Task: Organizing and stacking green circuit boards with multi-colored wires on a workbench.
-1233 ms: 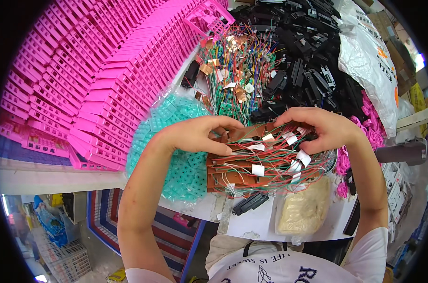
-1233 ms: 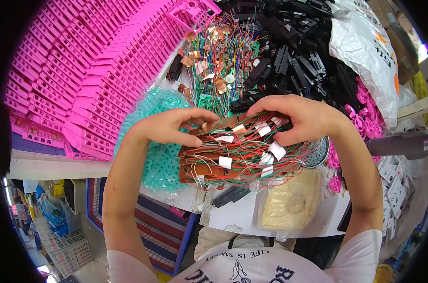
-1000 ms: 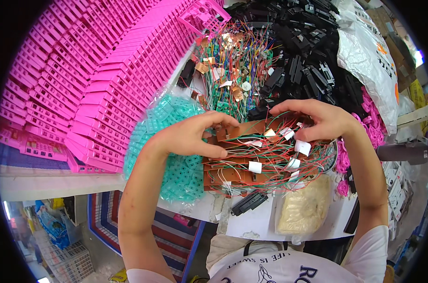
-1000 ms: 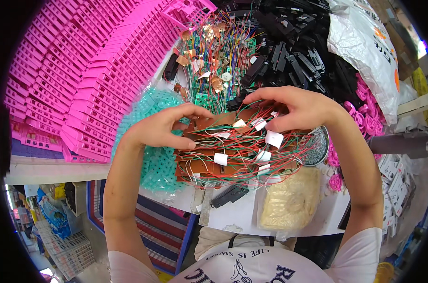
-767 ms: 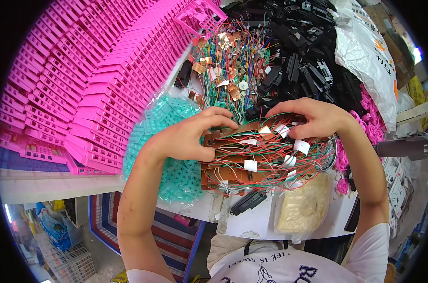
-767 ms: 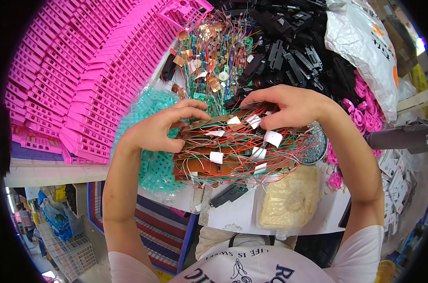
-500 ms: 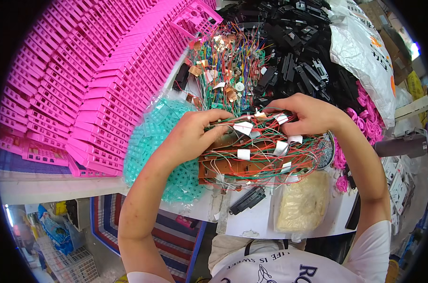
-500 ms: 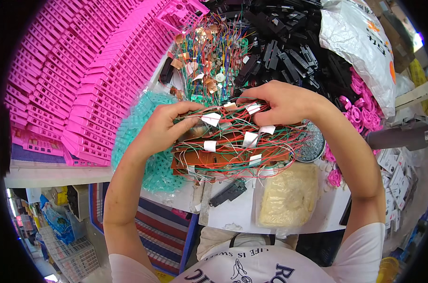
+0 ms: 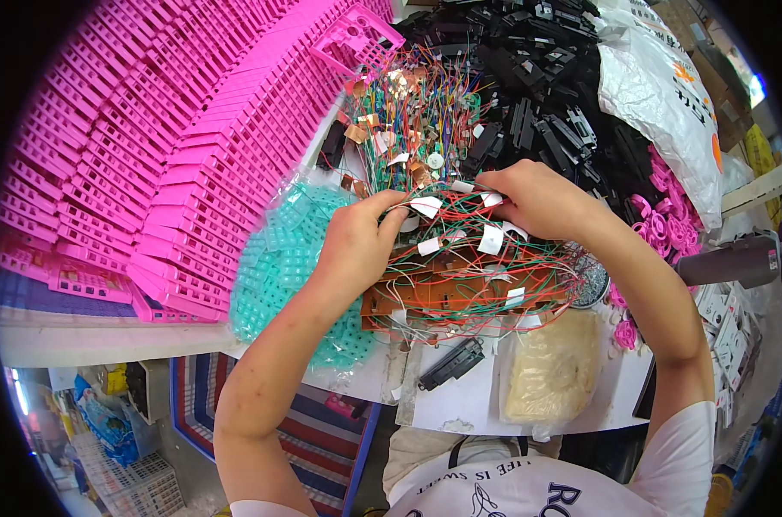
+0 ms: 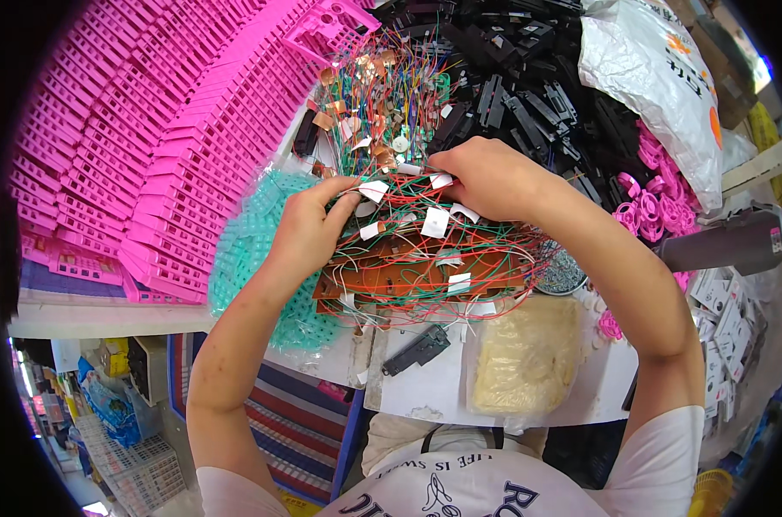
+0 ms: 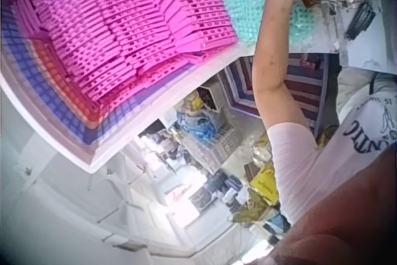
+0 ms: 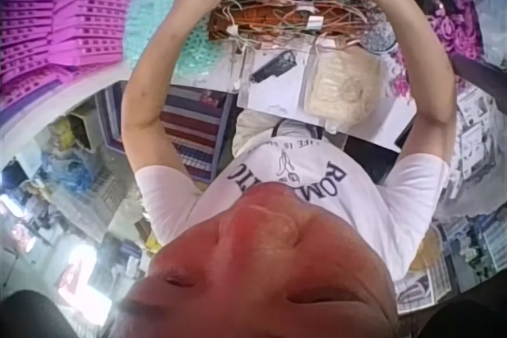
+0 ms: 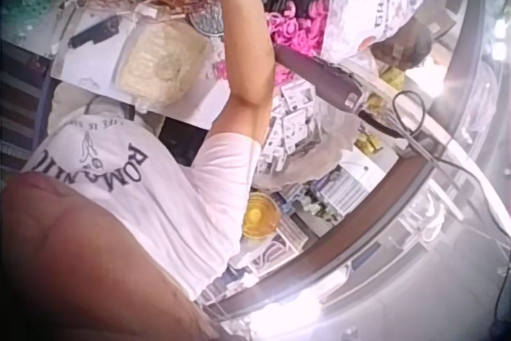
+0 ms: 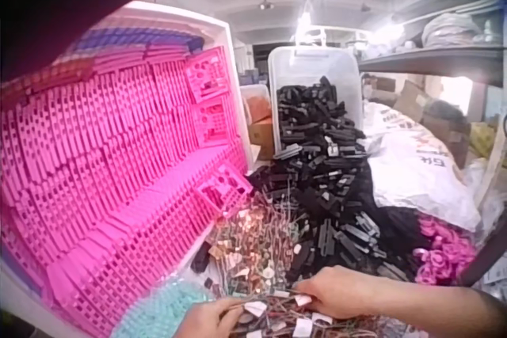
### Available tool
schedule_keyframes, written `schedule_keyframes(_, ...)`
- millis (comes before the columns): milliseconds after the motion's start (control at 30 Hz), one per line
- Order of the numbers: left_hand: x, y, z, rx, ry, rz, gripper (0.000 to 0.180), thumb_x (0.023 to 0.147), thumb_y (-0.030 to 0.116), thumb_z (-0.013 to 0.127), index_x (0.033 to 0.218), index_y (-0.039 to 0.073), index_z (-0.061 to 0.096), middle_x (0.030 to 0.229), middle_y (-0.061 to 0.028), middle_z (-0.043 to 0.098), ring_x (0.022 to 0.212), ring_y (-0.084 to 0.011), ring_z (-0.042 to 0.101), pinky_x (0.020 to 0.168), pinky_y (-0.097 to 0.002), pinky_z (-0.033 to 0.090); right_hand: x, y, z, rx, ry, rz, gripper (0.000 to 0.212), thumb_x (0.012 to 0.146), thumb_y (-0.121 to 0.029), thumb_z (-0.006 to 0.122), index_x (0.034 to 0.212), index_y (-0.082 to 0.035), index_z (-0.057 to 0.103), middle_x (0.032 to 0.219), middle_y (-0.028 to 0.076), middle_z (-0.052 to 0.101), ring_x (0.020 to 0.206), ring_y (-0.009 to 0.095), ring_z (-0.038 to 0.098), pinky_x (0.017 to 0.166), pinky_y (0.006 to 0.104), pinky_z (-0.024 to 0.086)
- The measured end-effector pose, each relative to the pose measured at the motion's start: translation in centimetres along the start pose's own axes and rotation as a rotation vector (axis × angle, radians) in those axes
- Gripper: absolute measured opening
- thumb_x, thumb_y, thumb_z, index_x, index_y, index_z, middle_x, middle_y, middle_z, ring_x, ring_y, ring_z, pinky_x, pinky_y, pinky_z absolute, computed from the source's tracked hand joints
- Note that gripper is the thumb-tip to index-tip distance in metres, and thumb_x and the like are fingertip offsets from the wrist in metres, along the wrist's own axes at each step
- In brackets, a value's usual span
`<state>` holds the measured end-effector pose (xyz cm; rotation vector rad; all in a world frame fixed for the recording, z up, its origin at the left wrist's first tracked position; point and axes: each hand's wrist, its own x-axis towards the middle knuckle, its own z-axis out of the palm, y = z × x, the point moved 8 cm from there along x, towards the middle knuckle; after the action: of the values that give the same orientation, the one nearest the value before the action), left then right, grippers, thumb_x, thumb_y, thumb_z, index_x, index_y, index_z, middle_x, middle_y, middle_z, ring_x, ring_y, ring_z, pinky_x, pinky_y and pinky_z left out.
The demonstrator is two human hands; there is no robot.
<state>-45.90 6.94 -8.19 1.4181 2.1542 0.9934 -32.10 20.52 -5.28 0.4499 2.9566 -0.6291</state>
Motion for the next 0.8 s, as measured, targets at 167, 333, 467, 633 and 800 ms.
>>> schedule_keyframes(167,0.2,-0.1,0.0,-0.042,-0.090,-0.029,0.031,0.094,0.019,0.063,0.118,0.000,0.066,0.101,-0.0192,0.072,0.095,-0.0313,0.070,0.084,-0.0366,0.052,0.0,0.1,0.0,0.002,-0.017,-0.031,0.021,0.088,-0.018,0.064,0.106,-0.008,0.068,0.089,0.021,0.068,0.087,0.042,0.065,0.076,0.0500,0.052)
schedule_keyframes(333,0.9,3.4,-1.6,0.248,-0.149,0.559,0.035,0.085,0.018,0.067,0.116,0.002,0.068,0.097,-0.0198,0.071,0.094,-0.0359,0.069,0.085,-0.0412,0.053,-0.3,-0.8,0.0,0.053,-0.056,-0.163,0.030,0.082,-0.005,0.065,0.111,-0.004,0.066,0.086,0.023,0.067,0.085,0.043,0.064,0.073,0.0476,0.050)
schedule_keyframes(467,2.7,2.6,2.1,0.320,-0.422,0.292,0.032,0.081,0.010,0.063,0.111,0.003,0.069,0.087,-0.0246,0.069,0.085,-0.0428,0.066,0.080,-0.0475,0.053,-0.2,-0.5,0.1,0.026,-0.062,-0.150,0.030,0.081,-0.005,0.065,0.111,-0.004,0.066,0.086,0.024,0.067,0.085,0.043,0.064,0.074,0.0481,0.050)
schedule_keyframes(633,2.7,2.0,2.7,0.387,-0.180,0.193,0.023,0.080,0.004,0.057,0.100,0.001,0.069,0.085,-0.0274,0.066,0.084,-0.0441,0.065,0.077,-0.0530,0.052,0.3,-0.3,0.2,-0.072,-0.043,-0.014,0.022,0.085,-0.017,0.064,0.105,-0.008,0.068,0.088,0.021,0.069,0.086,0.041,0.067,0.078,0.0489,0.054)
schedule_keyframes(800,3.5,1.3,2.8,0.361,-0.188,0.166,0.025,0.079,0.004,0.060,0.103,0.002,0.069,0.088,-0.0244,0.068,0.086,-0.0418,0.067,0.079,-0.0493,0.053,0.4,-0.4,0.2,-0.065,-0.058,-0.019,0.028,0.080,-0.006,0.065,0.108,-0.005,0.066,0.088,0.022,0.068,0.087,0.041,0.065,0.078,0.0492,0.051)
